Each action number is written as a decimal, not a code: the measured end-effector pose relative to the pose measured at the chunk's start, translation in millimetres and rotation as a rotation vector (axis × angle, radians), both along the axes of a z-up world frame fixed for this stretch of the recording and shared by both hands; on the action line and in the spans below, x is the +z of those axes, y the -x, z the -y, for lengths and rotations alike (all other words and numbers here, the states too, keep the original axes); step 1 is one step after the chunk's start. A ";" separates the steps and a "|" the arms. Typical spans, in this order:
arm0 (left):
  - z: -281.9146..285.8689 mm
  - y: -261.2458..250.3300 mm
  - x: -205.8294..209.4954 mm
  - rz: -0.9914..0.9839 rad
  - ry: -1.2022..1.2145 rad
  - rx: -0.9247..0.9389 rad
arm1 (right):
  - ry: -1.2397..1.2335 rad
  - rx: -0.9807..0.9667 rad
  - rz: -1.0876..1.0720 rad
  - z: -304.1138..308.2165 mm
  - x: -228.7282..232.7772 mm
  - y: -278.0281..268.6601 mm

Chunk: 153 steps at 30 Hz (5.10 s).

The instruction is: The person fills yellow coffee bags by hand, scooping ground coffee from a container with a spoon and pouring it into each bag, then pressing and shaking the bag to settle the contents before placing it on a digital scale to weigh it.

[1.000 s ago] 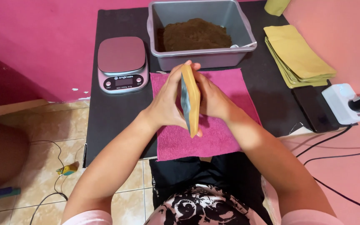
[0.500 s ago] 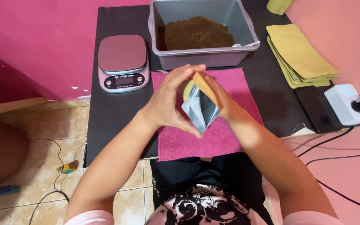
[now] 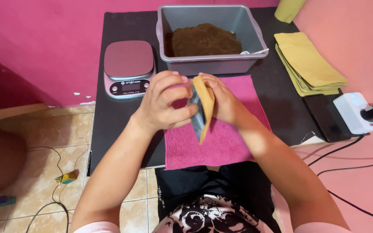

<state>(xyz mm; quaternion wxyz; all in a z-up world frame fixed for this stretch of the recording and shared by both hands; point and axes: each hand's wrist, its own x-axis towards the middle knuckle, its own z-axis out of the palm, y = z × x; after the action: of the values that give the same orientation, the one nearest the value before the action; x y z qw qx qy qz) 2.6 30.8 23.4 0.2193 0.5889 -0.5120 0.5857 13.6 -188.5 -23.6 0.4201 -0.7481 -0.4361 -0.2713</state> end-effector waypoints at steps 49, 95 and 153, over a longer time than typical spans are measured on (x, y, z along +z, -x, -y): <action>37.9 8.4 -5.5 -0.374 0.040 -0.413 | -0.321 0.479 -0.610 0.3 23.4 25.5; -96.3 -58.5 -26.6 -0.472 0.645 0.624 | -0.041 -0.016 -0.480 19.5 -26.7 -13.6; -96.5 -46.3 -23.9 -0.699 -0.076 0.974 | 0.088 -0.169 -0.399 8.4 -9.7 3.7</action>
<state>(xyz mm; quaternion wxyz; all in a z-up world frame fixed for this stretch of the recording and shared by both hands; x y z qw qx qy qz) 48.9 127.3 -0.5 0.0596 0.9209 -0.1013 0.3716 9.9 -197.0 -33.3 0.4407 -0.8386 -0.2915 -0.1328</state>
